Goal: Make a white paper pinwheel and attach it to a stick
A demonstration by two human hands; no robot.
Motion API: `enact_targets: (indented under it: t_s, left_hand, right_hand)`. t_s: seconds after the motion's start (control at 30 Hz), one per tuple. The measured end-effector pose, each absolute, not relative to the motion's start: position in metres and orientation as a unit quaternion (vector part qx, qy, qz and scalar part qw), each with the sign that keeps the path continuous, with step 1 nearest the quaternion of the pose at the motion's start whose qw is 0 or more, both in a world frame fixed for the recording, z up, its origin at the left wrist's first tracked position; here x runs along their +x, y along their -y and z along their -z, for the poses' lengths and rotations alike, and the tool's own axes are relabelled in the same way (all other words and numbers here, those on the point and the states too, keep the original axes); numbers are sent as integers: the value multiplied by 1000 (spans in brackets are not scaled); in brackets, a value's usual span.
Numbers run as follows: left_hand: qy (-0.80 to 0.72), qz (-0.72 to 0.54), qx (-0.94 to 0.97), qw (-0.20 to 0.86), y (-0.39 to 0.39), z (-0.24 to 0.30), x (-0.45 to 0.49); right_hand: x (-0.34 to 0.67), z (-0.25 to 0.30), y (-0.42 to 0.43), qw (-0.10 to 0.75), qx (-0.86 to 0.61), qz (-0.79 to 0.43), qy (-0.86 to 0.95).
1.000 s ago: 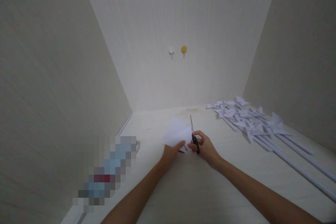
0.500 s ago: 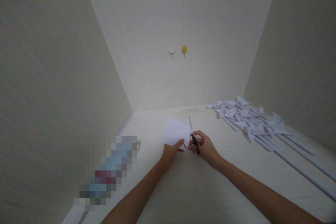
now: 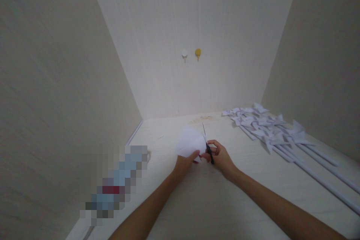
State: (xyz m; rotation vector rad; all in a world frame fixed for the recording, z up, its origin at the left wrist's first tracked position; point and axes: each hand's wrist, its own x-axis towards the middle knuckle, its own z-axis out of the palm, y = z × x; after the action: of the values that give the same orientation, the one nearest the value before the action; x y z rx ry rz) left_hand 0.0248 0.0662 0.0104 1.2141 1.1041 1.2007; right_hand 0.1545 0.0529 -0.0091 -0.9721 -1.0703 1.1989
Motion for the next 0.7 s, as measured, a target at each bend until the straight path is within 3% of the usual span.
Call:
enact_targets:
  t_s: [0.4, 0.7]
  left_hand:
    - [-462, -538, 510, 487, -72, -8, 20]
    - [-385, -595, 459, 536, -92, 2, 5]
  right_hand:
    - [157, 12, -55, 594, -421, -511, 456]
    - [157, 11, -55, 601, -440, -492, 451]
